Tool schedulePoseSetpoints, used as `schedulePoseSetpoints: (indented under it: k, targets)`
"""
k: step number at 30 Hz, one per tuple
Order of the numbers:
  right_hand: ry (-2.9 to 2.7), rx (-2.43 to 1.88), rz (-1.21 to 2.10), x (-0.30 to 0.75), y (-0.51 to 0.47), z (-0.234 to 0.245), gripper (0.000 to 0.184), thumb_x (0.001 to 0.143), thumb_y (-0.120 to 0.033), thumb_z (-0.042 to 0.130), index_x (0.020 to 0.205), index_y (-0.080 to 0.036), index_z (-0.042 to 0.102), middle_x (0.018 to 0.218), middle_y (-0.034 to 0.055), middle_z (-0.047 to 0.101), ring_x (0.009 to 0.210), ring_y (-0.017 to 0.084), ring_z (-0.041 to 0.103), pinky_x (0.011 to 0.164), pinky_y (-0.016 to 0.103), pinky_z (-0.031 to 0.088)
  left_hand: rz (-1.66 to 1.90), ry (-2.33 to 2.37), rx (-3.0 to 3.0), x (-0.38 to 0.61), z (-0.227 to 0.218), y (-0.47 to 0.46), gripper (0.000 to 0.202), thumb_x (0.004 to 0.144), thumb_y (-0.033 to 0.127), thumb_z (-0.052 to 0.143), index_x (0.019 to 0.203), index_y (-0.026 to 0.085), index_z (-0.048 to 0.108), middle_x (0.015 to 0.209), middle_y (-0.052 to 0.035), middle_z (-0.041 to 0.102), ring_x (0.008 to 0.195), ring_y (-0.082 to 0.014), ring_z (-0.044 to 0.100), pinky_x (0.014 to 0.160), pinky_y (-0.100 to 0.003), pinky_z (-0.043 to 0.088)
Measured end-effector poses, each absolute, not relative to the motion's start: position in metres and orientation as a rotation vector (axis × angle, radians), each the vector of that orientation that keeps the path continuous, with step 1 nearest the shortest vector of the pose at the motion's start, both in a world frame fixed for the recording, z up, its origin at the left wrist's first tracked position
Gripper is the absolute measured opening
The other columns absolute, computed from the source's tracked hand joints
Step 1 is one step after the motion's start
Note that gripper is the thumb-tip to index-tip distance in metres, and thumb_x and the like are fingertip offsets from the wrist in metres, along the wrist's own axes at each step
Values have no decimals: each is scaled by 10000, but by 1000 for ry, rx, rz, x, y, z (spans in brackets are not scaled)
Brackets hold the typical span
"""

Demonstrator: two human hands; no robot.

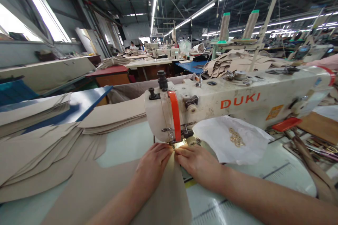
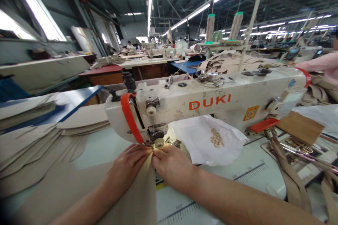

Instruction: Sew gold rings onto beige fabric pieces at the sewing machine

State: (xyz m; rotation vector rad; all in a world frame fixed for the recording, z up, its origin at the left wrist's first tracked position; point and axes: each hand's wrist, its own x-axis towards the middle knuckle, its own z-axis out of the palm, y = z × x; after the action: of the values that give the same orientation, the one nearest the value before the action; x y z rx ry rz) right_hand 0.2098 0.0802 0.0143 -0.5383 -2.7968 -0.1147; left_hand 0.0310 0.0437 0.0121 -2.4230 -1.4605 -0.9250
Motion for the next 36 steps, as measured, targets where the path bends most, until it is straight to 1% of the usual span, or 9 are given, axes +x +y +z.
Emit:
schedulePoseSetpoints:
  k: [3,6,10,13,16,20,25,31,36]
  targets:
    - [-2756,-526,-88,214,77,14,98,895,-163,524,962,-127,586,1029,60,625,998,171,527,882,286,412,-909,-1486,-2420,31,12,43,279,902,194,409,791,185,664,813,-46,695,779,-171,630,727,-291,550]
    - [-2725,-433,-67,219,73,15,105,915,-198,499,931,-149,591,979,44,638,957,152,539,882,277,408,-921,-1515,-2424,31,12,42,248,889,191,433,817,178,669,842,-52,699,806,-176,636,759,-306,551]
    - [-2728,-328,-78,223,71,16,136,927,-224,477,931,-160,596,942,39,644,945,156,548,864,281,411,-840,-1558,-2443,30,11,35,233,885,204,443,933,174,668,958,-62,704,925,-185,633,861,-336,533]
    - [-2756,-317,-72,223,71,16,142,927,-226,471,935,-161,597,957,39,643,938,163,555,863,276,410,-712,-1575,-2451,28,10,30,279,902,211,402,1019,162,651,1045,-67,692,997,-177,622,912,-325,513]
    - [-2786,-331,-62,223,70,17,161,937,-228,447,946,-162,593,983,39,638,956,163,552,880,269,398,-582,-1524,-2455,25,8,29,333,915,194,344,1059,135,638,1088,-86,682,1034,-173,617,931,-309,503]
    - [-2801,-335,-53,223,71,17,167,941,-236,439,953,-166,590,1012,37,634,998,160,536,895,263,388,-490,-1406,-2487,24,8,30,354,910,171,326,1073,102,632,1103,-108,677,1066,-188,606,956,-314,484]
    - [-2810,-345,-67,222,73,16,201,958,-230,400,919,-168,586,1011,26,637,995,145,541,904,245,382,-480,-1429,-2504,27,12,30,343,873,124,357,1046,146,652,1098,-83,685,1078,-192,604,968,-316,477]
    - [-2814,-377,-67,221,73,19,136,936,-211,455,909,-158,577,1007,23,638,986,140,552,931,226,372,-558,-1510,-2445,25,11,34,338,901,210,357,1034,138,659,1097,-92,683,1035,-194,627,927,-325,504]
    - [-2835,-384,-73,221,73,23,148,936,-200,451,889,-149,581,1010,34,640,978,142,554,923,230,384,-567,-1533,-2454,24,11,36,347,905,219,346,1039,147,658,1090,-81,686,1043,-189,620,944,-333,490]
